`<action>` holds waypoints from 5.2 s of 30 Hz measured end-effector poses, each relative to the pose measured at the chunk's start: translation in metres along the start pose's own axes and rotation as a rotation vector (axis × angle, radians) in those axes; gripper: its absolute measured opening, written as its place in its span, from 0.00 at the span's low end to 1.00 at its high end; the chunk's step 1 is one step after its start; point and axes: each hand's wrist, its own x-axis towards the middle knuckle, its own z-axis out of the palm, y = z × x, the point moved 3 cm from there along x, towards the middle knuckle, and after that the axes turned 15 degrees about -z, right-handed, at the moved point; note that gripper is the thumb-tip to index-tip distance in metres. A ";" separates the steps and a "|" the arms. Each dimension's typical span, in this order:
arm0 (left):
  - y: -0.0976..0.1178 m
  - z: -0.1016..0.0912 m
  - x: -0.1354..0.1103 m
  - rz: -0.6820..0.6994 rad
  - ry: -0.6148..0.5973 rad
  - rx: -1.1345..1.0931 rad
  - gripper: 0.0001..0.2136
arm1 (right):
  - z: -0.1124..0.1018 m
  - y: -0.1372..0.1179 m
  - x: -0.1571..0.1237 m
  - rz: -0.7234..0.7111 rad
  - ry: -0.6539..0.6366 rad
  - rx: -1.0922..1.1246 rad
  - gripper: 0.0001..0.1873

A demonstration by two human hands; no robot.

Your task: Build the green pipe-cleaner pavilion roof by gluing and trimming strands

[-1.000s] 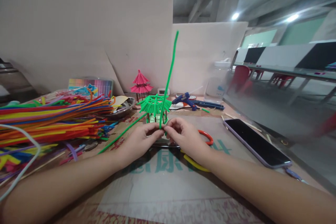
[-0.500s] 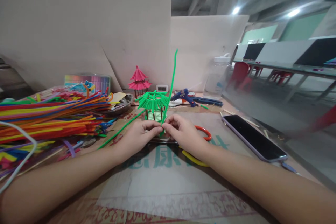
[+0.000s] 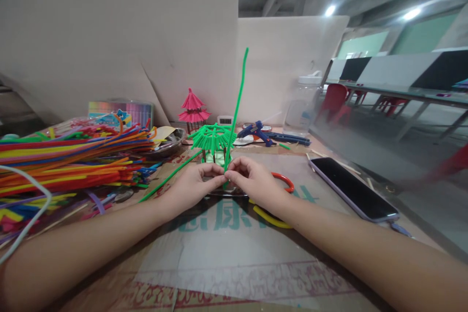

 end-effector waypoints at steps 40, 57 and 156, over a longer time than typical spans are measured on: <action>0.002 -0.002 -0.003 0.132 0.078 0.090 0.03 | -0.002 0.002 0.002 0.112 -0.074 0.066 0.13; 0.002 -0.002 -0.003 0.144 0.073 0.254 0.05 | -0.006 -0.004 0.002 0.014 0.079 0.006 0.17; 0.004 -0.001 -0.003 0.175 0.055 0.277 0.15 | -0.003 -0.004 0.004 0.058 0.025 0.092 0.21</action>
